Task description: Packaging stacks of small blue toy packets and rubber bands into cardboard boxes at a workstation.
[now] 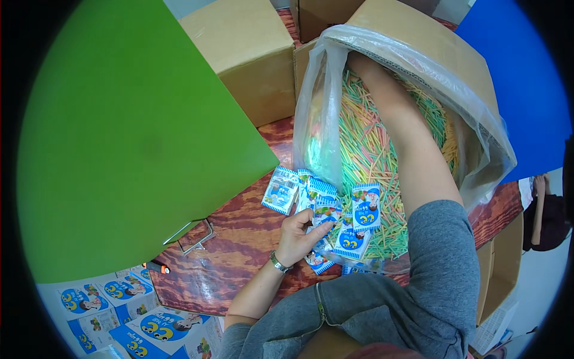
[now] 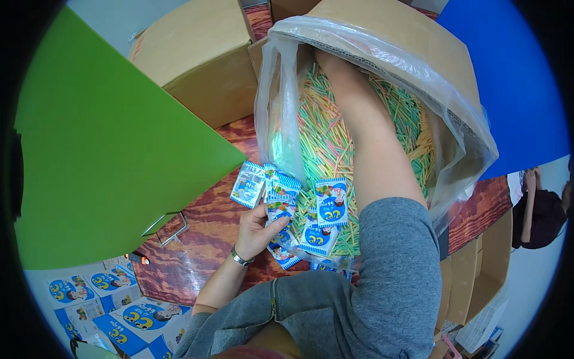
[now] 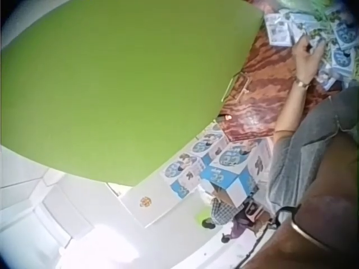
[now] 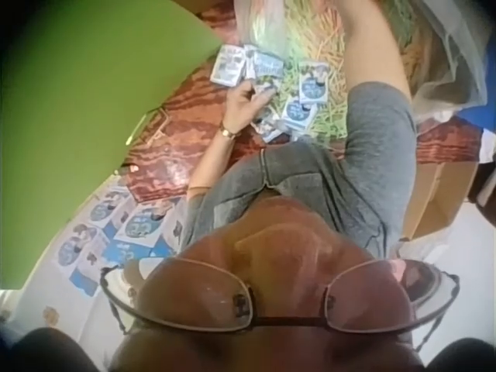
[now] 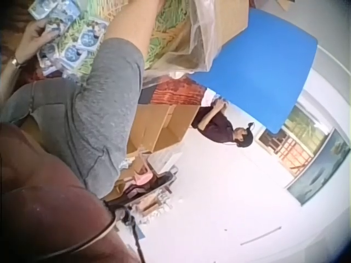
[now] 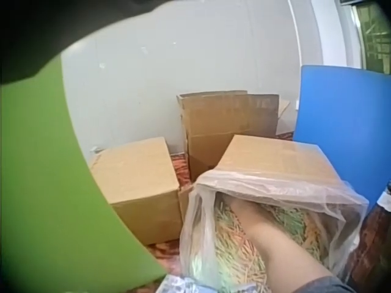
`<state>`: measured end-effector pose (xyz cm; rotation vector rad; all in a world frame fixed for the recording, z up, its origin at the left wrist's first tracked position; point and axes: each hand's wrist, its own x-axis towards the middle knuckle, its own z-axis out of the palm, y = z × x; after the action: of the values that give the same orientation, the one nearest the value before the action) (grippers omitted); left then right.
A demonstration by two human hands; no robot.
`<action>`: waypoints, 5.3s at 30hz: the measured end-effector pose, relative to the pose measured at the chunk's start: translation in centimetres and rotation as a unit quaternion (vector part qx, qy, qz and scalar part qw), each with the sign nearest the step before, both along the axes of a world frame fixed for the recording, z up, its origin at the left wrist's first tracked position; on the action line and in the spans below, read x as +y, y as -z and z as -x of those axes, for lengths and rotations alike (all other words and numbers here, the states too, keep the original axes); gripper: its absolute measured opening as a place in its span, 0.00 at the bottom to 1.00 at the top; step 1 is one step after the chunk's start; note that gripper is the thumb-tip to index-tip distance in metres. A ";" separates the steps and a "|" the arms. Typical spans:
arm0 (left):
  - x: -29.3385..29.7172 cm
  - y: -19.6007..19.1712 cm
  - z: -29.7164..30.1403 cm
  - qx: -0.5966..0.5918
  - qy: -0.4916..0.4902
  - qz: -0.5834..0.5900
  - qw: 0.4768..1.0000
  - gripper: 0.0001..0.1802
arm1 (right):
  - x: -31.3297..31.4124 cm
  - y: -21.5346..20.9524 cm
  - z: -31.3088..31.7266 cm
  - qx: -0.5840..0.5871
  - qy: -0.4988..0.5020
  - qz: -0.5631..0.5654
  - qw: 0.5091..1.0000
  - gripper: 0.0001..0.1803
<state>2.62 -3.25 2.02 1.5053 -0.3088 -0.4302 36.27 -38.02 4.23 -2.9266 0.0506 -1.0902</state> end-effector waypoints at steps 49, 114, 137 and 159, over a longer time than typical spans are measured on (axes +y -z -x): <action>-1.0 -4.3 1.4 -0.429 -0.190 -0.167 0.867 0.13 | 13.3 -16.3 34.4 0.366 -0.353 -0.026 0.861 0.13; -0.5 -3.5 2.4 -0.505 -0.163 -0.150 0.834 0.16 | 16.6 -18.6 34.0 0.486 -0.350 0.100 0.795 0.30; -0.5 0.3 2.6 -0.266 -0.095 -0.058 0.958 0.13 | 3.1 -1.9 29.2 0.315 -0.218 0.205 0.901 0.14; -1.2 -2.1 2.6 -0.329 -0.128 -0.125 0.927 0.12 | 10.9 -14.5 36.3 0.347 -0.404 -0.155 0.832 0.08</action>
<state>0.05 -4.43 4.10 1.8881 -0.5875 0.2745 -0.02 -27.14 18.70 -2.4197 -0.8212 0.1100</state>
